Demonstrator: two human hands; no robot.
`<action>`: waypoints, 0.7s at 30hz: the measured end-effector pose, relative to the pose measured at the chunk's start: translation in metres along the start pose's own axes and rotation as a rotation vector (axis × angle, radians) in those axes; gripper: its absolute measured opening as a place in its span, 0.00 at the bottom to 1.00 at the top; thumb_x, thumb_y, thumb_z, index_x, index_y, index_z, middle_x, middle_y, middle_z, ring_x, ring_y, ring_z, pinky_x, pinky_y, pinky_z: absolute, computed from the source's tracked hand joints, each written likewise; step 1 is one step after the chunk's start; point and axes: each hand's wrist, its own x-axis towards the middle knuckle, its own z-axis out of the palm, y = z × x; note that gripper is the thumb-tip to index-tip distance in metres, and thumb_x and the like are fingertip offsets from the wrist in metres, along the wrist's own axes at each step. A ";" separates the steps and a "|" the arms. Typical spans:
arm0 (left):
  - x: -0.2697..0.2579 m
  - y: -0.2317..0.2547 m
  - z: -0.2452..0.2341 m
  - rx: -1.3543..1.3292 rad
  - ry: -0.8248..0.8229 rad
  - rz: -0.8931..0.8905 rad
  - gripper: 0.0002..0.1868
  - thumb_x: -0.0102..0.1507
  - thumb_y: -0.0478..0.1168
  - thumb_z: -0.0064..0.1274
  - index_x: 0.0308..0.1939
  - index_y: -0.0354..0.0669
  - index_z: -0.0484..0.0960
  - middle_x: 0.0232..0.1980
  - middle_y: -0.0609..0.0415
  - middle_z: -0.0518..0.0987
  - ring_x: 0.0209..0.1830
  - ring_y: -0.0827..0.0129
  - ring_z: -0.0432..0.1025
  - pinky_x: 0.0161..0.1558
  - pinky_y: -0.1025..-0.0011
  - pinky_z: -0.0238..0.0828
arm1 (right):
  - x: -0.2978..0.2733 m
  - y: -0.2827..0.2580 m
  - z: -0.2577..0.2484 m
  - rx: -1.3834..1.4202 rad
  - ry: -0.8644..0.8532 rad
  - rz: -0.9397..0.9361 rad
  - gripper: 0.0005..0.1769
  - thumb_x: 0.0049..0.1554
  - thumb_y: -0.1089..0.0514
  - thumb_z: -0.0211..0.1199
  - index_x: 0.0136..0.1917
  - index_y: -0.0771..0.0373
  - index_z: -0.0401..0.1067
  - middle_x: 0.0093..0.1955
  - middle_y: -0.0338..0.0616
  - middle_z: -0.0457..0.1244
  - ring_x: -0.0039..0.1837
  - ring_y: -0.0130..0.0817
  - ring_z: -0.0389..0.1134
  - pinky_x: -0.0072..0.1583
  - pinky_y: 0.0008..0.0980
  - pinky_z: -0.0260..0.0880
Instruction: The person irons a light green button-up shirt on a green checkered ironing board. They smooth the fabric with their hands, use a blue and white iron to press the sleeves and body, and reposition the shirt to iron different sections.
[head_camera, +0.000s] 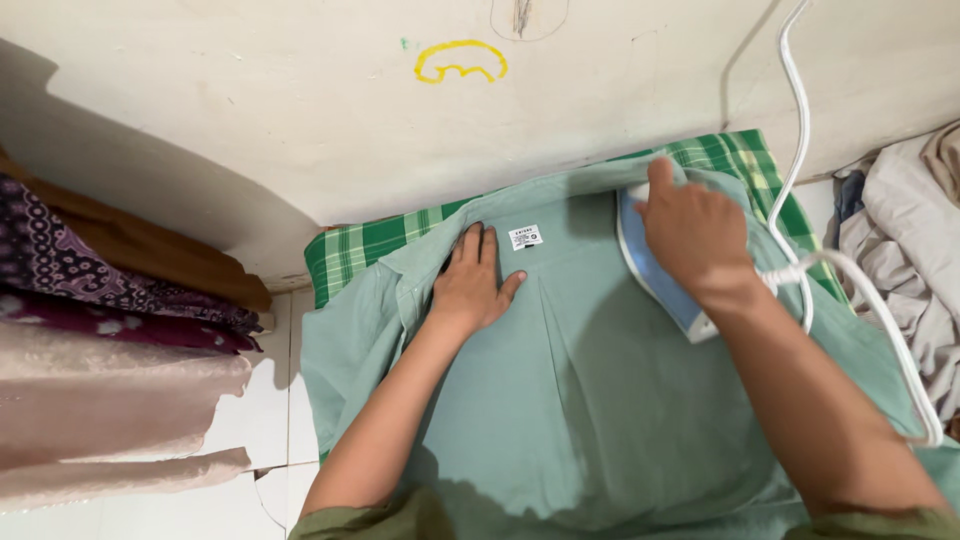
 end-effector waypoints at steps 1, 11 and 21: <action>0.000 0.000 -0.002 -0.015 0.004 0.008 0.47 0.64 0.62 0.50 0.76 0.36 0.52 0.80 0.42 0.48 0.79 0.47 0.46 0.69 0.51 0.57 | -0.004 -0.001 -0.002 -0.012 0.005 -0.001 0.22 0.62 0.44 0.62 0.56 0.63 0.62 0.32 0.56 0.66 0.35 0.53 0.72 0.33 0.47 0.71; -0.005 -0.003 -0.033 0.102 -0.085 -0.141 0.46 0.63 0.65 0.50 0.75 0.38 0.56 0.74 0.45 0.55 0.75 0.50 0.53 0.63 0.49 0.64 | 0.004 -0.005 -0.007 0.047 -0.079 -0.011 0.21 0.63 0.44 0.60 0.55 0.62 0.62 0.32 0.57 0.68 0.37 0.56 0.72 0.36 0.49 0.71; -0.004 -0.011 -0.026 0.079 -0.050 -0.132 0.45 0.64 0.64 0.50 0.74 0.37 0.58 0.72 0.45 0.57 0.75 0.51 0.53 0.64 0.48 0.63 | 0.007 -0.015 0.002 0.011 -0.049 -0.045 0.21 0.63 0.44 0.60 0.56 0.62 0.62 0.31 0.54 0.67 0.36 0.53 0.72 0.34 0.47 0.71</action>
